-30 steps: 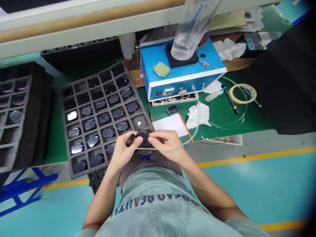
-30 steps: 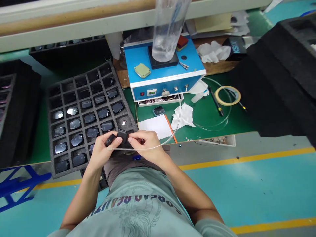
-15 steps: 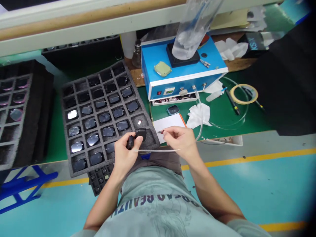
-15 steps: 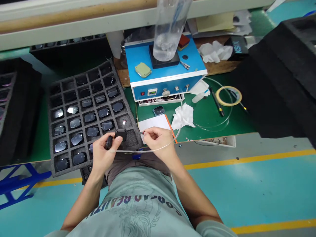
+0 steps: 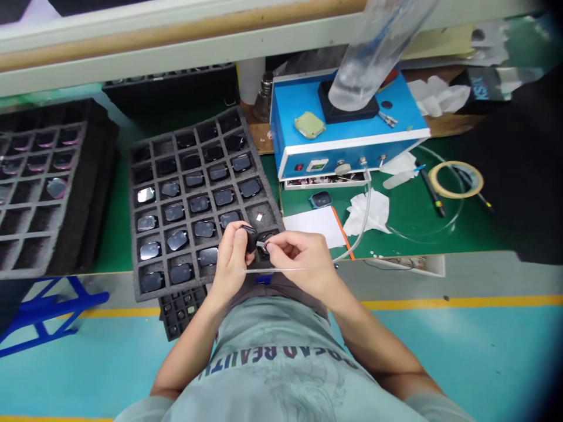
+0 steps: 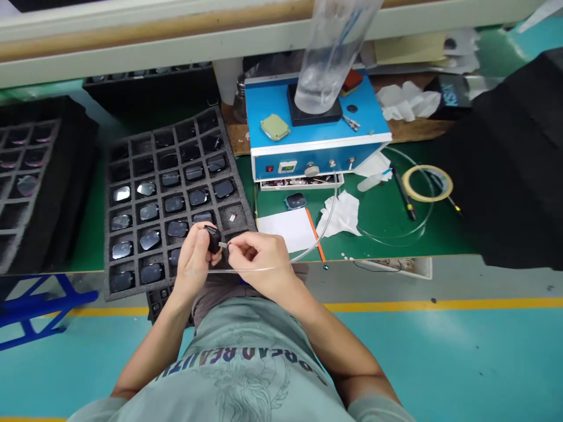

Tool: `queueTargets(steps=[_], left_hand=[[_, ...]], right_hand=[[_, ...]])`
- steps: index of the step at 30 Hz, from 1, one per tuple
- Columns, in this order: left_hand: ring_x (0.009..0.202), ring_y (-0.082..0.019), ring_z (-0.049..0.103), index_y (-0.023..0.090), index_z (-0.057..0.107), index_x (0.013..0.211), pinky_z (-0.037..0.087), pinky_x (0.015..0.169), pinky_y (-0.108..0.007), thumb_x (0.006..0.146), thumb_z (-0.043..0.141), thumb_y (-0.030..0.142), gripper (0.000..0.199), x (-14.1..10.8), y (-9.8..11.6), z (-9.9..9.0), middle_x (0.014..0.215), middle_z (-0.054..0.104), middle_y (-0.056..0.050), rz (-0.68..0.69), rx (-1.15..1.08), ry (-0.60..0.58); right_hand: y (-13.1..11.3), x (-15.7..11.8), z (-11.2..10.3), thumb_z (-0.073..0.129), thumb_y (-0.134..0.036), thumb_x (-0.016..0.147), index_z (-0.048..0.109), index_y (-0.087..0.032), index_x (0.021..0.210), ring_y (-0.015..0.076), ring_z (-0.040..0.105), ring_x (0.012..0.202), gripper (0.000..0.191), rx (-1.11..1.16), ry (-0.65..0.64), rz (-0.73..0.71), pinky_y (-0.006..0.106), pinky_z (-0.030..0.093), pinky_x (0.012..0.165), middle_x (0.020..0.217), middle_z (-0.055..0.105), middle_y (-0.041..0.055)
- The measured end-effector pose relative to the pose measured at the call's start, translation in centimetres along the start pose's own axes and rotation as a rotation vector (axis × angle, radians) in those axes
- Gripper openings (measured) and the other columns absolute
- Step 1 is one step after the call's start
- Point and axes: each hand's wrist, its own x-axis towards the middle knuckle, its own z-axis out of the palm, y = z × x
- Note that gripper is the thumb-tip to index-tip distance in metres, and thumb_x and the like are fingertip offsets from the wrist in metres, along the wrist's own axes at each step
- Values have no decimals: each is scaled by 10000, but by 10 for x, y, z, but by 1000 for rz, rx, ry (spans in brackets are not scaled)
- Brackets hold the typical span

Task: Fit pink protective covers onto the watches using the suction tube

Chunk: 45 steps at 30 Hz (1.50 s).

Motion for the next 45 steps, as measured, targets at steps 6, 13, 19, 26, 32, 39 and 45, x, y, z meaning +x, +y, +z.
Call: queueTargets(steps=[6,13,19,26,32,39,45], left_hand=[[513,-92,450,217,582,1058,382,489,-202,1023,528,634,422,-4,0,0,665,476,58,40,2,-9],[558,-105,466,216,582,1055,402,499,-219,1001,550,662,450,-6,0,2,743,496,34,64,63,12],[570,-110,463,211,583,1084,406,534,-234,1022,536,632,428,-7,-2,4,728,500,35,115,123,3],[519,-100,416,221,568,1081,374,476,-219,1014,527,656,442,-10,0,8,691,451,56,25,-1,-56],[545,-104,415,240,559,1093,360,495,-216,1008,551,650,419,-20,-8,12,684,458,54,37,24,42],[490,-54,355,209,542,948,276,420,-168,880,744,640,481,-4,17,21,715,480,58,-203,-476,-8],[528,-27,360,196,496,876,279,457,-147,746,910,465,511,11,21,7,744,459,68,-223,-600,-12]], right_hand=[[2,1,1,672,-243,808,782,-193,789,129,659,532,122,-48,-2,-19,224,490,518,636,742,12],[2,0,0,662,-226,804,782,-198,792,141,671,551,125,-96,5,-37,230,486,520,645,748,17],[4,3,0,678,-257,819,786,-191,809,138,654,568,127,-34,-39,6,240,474,533,672,754,23],[6,10,-6,846,-514,748,726,-182,926,107,580,523,396,263,-206,233,232,461,487,678,714,-1],[-1,18,-3,888,-494,727,555,-236,971,102,569,439,487,360,-285,314,205,463,428,607,647,-81],[1,14,-11,957,-391,703,554,-302,1298,91,601,566,725,539,-313,115,202,503,501,792,664,-61],[11,-18,-39,835,-445,866,784,-387,1054,100,596,509,203,689,-451,-227,211,461,397,765,606,-28]])
